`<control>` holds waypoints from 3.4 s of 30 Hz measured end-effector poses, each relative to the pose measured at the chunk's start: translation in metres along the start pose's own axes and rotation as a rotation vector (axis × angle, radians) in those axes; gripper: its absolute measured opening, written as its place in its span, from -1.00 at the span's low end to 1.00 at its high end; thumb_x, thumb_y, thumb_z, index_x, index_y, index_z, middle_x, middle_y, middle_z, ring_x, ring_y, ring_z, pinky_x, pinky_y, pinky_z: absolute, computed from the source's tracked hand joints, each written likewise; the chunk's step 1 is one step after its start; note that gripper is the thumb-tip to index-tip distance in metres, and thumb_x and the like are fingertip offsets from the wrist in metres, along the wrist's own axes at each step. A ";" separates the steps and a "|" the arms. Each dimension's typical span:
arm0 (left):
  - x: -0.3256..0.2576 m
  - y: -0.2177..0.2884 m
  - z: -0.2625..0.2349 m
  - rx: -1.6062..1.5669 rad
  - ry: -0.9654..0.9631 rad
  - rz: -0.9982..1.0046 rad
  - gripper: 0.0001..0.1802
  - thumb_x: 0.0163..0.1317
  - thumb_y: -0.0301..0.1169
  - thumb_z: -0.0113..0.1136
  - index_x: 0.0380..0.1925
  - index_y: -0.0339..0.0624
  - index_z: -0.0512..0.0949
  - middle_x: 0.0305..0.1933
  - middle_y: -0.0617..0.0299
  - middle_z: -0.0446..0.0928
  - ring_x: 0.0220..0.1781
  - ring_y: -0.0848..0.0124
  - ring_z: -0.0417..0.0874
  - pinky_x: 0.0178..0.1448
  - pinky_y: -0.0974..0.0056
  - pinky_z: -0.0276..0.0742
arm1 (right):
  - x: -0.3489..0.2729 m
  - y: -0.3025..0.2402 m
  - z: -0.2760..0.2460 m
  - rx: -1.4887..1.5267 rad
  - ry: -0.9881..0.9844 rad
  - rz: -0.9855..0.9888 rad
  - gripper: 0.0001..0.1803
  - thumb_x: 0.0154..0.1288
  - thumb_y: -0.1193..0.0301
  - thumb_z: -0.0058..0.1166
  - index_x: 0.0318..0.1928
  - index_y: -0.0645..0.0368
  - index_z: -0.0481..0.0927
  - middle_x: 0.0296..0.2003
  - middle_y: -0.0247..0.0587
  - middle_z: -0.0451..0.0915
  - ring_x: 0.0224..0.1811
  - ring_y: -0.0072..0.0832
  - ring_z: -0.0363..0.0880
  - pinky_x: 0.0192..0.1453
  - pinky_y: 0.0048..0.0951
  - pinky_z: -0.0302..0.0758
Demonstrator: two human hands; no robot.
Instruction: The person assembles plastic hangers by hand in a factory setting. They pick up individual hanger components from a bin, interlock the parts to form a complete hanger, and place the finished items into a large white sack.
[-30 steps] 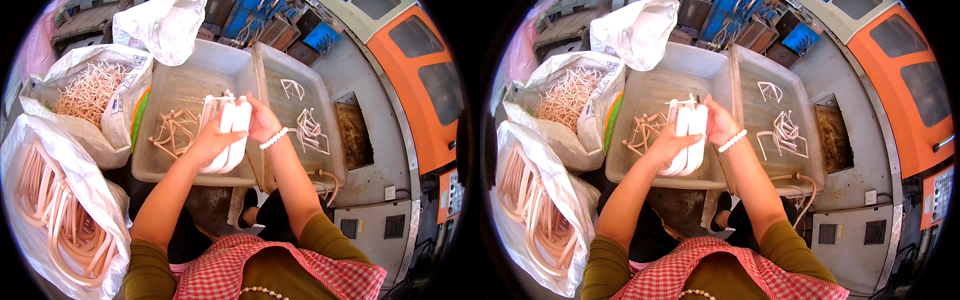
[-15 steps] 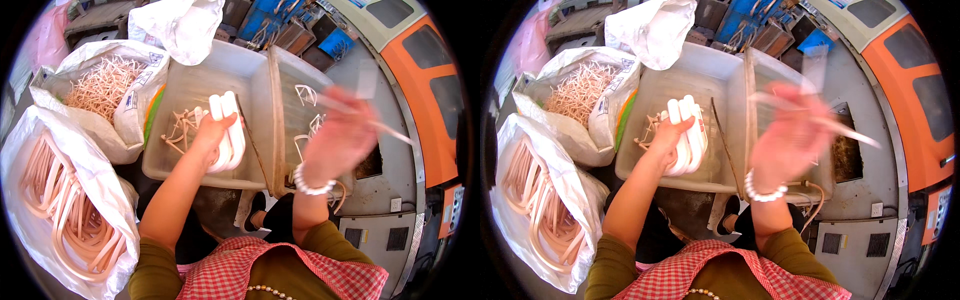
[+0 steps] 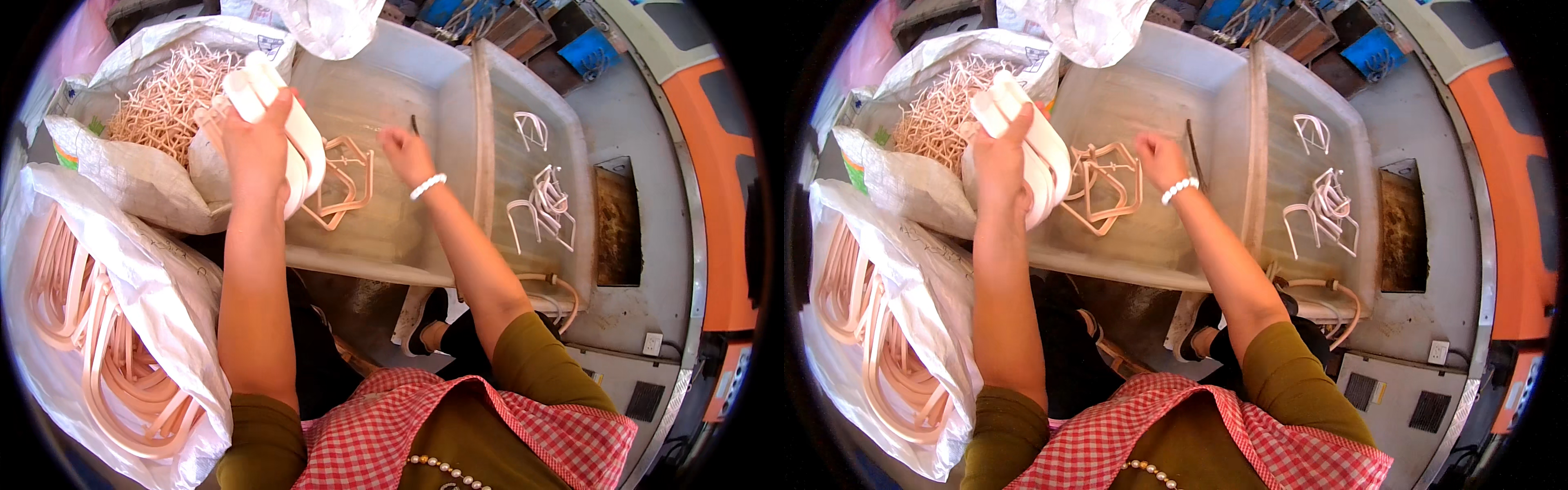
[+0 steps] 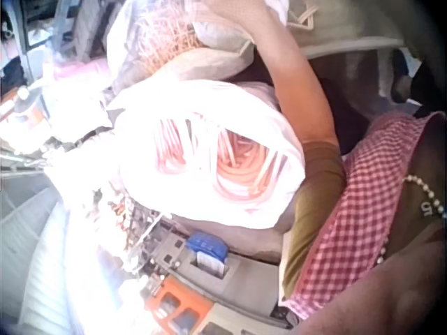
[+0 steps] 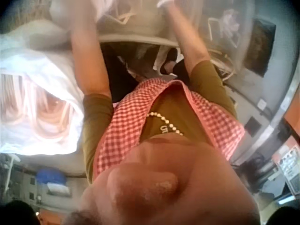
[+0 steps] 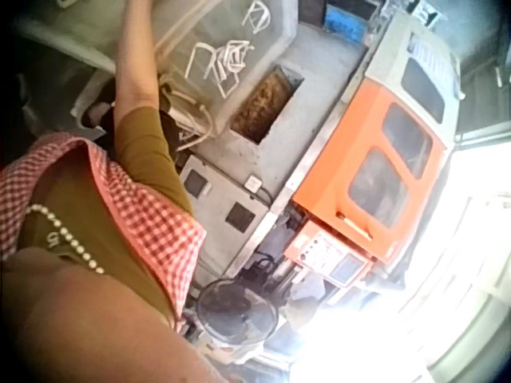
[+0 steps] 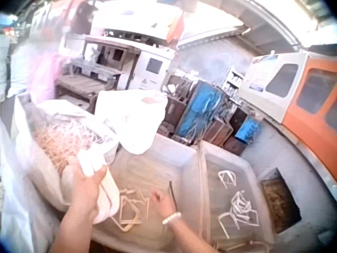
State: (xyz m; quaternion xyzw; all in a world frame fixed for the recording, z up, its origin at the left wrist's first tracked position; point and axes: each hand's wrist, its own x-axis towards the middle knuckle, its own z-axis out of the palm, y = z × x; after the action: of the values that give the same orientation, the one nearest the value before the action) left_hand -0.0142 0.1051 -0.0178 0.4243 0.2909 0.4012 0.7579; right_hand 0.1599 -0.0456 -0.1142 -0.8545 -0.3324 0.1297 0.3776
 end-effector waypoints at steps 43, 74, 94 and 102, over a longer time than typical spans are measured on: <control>0.012 0.017 -0.002 -0.146 0.017 -0.029 -0.65 0.26 -0.48 0.13 0.03 -0.32 0.38 -0.06 0.01 0.55 -0.06 0.25 0.59 -0.02 0.18 0.57 | -0.044 0.097 0.141 0.672 -0.604 0.584 -0.59 0.12 0.42 0.14 -0.02 0.37 0.49 -0.22 0.03 0.61 -0.20 -0.28 0.63 -0.07 -0.29 0.57; -0.083 -0.046 0.047 -0.645 -0.735 -0.913 -0.46 0.19 -0.36 0.10 0.15 -0.40 0.30 0.09 -0.11 0.46 0.12 0.09 0.52 0.28 0.04 0.40 | -0.155 -0.092 -0.135 0.319 -0.382 -0.083 -0.51 0.29 0.31 0.13 0.15 0.27 0.38 -0.07 -0.19 0.57 -0.04 -0.51 0.51 0.07 -0.43 0.44; -0.137 -0.045 0.052 0.515 -1.547 -0.428 -0.44 -0.04 -0.34 0.27 0.01 -0.28 0.41 -0.12 0.07 0.57 -0.05 0.30 0.57 0.06 0.27 0.44 | -0.120 -0.004 -0.213 -0.353 -0.132 -0.086 -0.54 0.20 0.56 0.09 0.14 0.11 0.43 0.02 -0.11 0.50 0.09 -0.32 0.50 0.19 -0.37 0.44; -0.154 -0.053 0.053 0.757 -1.891 -0.412 -0.44 -0.10 -0.37 0.24 -0.02 -0.29 0.39 -0.12 -0.07 0.56 -0.07 0.14 0.58 0.06 0.16 0.43 | -0.091 -0.023 -0.149 -0.746 -0.511 -0.519 -0.14 0.08 0.63 0.05 0.40 -0.12 0.09 0.40 0.06 0.02 0.44 -0.08 0.04 0.46 -0.21 0.06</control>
State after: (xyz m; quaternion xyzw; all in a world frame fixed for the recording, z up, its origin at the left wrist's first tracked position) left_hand -0.0323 -0.0654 -0.0240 0.7180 -0.2483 -0.3502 0.5479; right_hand 0.1514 -0.1785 0.0019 -0.7615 -0.6384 0.1091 -0.0260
